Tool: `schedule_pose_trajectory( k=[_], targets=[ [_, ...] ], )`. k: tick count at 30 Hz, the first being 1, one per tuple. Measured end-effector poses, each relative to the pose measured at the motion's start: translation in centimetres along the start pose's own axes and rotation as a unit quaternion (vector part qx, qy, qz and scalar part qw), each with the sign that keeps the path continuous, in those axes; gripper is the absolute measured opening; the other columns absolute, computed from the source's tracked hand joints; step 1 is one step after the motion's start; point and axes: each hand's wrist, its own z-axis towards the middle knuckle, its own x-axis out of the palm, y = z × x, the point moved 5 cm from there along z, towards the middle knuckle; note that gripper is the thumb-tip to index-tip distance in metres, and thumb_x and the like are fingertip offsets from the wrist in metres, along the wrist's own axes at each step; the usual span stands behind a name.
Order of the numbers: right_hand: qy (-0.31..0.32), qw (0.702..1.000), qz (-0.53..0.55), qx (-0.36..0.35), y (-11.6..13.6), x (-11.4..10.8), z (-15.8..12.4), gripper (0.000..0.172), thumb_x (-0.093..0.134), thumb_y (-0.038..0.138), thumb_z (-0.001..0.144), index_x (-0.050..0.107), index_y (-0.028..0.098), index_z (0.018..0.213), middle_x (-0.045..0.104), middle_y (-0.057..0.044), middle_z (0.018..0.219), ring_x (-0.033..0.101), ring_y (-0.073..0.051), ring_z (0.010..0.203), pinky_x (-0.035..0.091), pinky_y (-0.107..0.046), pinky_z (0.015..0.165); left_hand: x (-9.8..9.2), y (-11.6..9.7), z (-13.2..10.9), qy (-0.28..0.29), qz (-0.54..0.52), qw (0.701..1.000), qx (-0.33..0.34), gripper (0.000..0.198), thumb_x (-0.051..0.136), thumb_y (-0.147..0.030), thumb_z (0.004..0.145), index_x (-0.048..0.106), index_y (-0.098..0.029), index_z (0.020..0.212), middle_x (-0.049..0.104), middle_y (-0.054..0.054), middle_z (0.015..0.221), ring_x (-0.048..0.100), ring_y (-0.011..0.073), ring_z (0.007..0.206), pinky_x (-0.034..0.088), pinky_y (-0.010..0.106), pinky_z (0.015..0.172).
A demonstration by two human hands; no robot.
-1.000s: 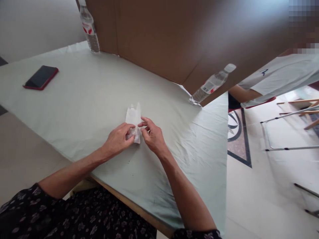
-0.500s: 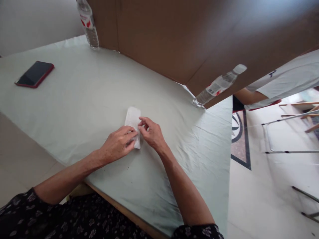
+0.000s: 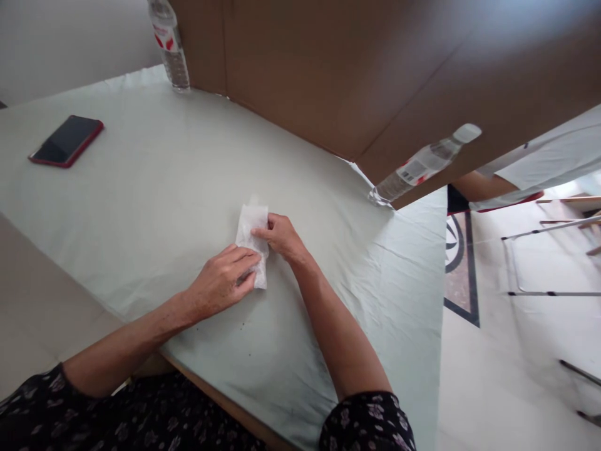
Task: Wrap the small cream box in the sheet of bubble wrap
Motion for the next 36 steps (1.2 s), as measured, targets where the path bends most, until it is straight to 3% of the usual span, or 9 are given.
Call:
schedule_pose_trajectory(
  k=[9,13,18,20,22,25,27,32,36],
  targets=[
    [0.01,0.986,0.155,-0.061,1.6,0.2,-3.3,0.018,0.078,0.035,0.071,0.075,0.02,0.081,0.071,0.0,0.081,0.061,-0.016,0.076,0.05,-0.03,0.074,-0.4,0.0,-0.5,-0.033,0.026,0.998,-0.043,0.018,0.055,-0.013,0.087,0.065,-0.019,0.102,0.068,0.008,0.102,0.063,0.023,0.093,0.055,0.035,0.083],
    [0.015,0.99,0.077,-0.115,2.6,0.1,-5.8,0.016,0.072,0.035,0.082,0.073,0.02,0.078,0.068,0.0,0.076,0.061,-0.015,0.075,0.049,-0.03,0.074,-0.7,0.3,-1.2,-0.086,0.049,0.988,-0.116,0.012,0.062,-0.019,0.083,0.059,-0.018,0.094,0.061,0.008,0.096,0.062,0.0229,0.089,0.055,0.035,0.078],
    [0.005,0.976,-0.047,-0.215,2.9,0.3,-8.5,0.013,0.065,0.031,0.088,0.074,0.021,0.086,0.074,-0.003,0.092,0.068,-0.018,0.089,0.051,-0.031,0.086,-0.8,1.0,-2.0,-0.144,0.023,0.977,-0.153,0.05,0.072,-0.024,0.077,0.05,-0.016,0.122,0.06,0.014,0.116,0.058,0.0292,0.112,0.053,0.044,0.095],
    [0.012,0.967,-0.073,-0.243,2.7,0.5,-9.4,0.016,0.06,0.028,0.09,0.075,0.024,0.092,0.076,-0.004,0.101,0.07,-0.019,0.098,0.052,-0.034,0.093,-0.7,1.1,-1.9,-0.127,0.009,0.983,-0.132,0.06,0.072,-0.024,0.078,0.047,-0.018,0.132,0.053,0.018,0.135,0.054,0.0312,0.125,0.048,0.048,0.103],
    [0.016,0.96,-0.099,-0.26,2.3,0.6,-10.2,0.019,0.057,0.027,0.092,0.076,0.027,0.097,0.076,-0.005,0.106,0.07,-0.02,0.106,0.052,-0.038,0.098,-0.7,1.3,-1.7,-0.088,-0.009,0.99,-0.106,0.049,0.071,-0.022,0.08,0.053,-0.02,0.125,0.049,0.019,0.144,0.051,0.0319,0.132,0.046,0.049,0.105],
    [0.028,0.946,-0.141,-0.291,1.5,0.7,-11.2,0.023,0.057,0.029,0.093,0.073,0.029,0.11,0.075,-0.006,0.116,0.067,-0.023,0.119,0.051,-0.045,0.105,-1.0,1.6,-1.4,-0.036,-0.04,0.995,-0.086,0.021,0.065,-0.013,0.079,0.06,-0.019,0.099,0.058,0.017,0.137,0.056,0.0298,0.13,0.049,0.047,0.103],
    [0.03,0.929,-0.183,-0.322,0.8,0.9,-11.8,0.032,0.061,0.031,0.092,0.068,0.029,0.123,0.072,-0.009,0.126,0.062,-0.026,0.127,0.049,-0.05,0.108,-1.3,1.9,-1.5,-0.01,-0.055,0.996,-0.07,0.02,0.06,-0.006,0.076,0.058,-0.02,0.09,0.067,0.013,0.127,0.061,0.0271,0.125,0.049,0.046,0.103],
    [0.01,0.886,-0.267,-0.38,-0.8,1.9,-12.0,0.043,0.055,0.019,0.091,0.061,0.026,0.133,0.065,-0.013,0.136,0.054,-0.027,0.137,0.047,-0.052,0.111,-1.5,2.1,-2.6,0.044,-0.089,0.995,0.014,0.039,0.063,-0.011,0.075,0.059,-0.018,0.113,0.063,0.017,0.137,0.056,0.0279,0.133,0.046,0.049,0.111],
    [-0.001,0.906,-0.227,-0.356,-0.1,1.5,-10.8,0.037,0.051,0.019,0.091,0.065,0.025,0.125,0.066,-0.012,0.132,0.059,-0.024,0.128,0.048,-0.047,0.107,-1.5,2.7,-2.3,0.036,-0.121,0.992,-0.02,0.036,0.057,-0.013,0.078,0.06,-0.016,0.114,0.063,0.017,0.136,0.059,0.0269,0.128,0.048,0.046,0.107]
  ],
)
